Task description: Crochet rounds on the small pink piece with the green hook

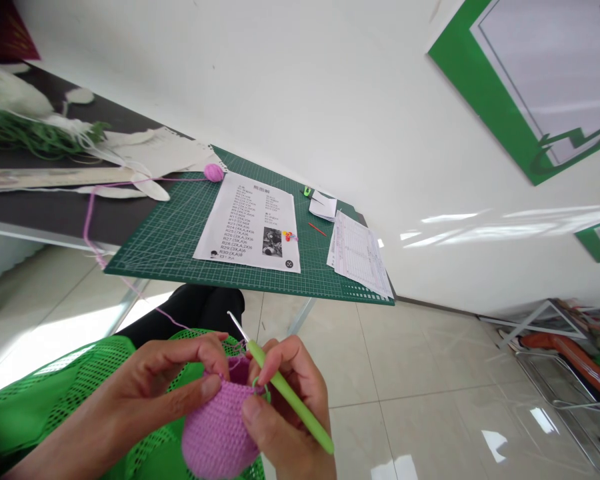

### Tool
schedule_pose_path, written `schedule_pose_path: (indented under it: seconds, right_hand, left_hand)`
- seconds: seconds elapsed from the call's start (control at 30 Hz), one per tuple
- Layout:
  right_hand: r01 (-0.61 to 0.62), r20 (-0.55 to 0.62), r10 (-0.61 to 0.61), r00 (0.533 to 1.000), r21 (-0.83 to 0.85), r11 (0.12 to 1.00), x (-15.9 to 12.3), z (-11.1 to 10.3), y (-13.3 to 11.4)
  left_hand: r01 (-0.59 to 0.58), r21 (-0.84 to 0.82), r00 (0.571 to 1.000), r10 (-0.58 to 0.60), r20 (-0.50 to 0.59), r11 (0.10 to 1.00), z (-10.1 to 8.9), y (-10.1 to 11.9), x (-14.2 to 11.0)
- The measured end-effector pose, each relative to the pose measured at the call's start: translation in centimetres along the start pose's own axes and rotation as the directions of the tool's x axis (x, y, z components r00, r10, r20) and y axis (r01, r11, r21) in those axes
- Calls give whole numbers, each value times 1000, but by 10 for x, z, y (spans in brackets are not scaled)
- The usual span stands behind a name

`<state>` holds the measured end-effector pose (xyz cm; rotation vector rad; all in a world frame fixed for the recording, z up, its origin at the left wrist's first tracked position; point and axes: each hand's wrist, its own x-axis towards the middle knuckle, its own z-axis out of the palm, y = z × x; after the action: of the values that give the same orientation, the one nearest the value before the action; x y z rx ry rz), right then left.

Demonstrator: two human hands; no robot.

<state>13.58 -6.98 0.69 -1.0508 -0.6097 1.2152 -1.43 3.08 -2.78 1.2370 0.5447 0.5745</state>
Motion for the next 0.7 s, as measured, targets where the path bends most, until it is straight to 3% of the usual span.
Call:
schedule_pose_path:
  seconds: [0.4,0.7]
  right_hand:
    - [32,56,-30,998,-33,999,2,-2,2]
    - [31,6,-31,1000,-155,987,-4,-7,4]
  left_hand:
    - [-37,49,999,38,-22,998,-3,-2,-3]
    - [-17,113,994,29,-108,993,-5,3,-8]
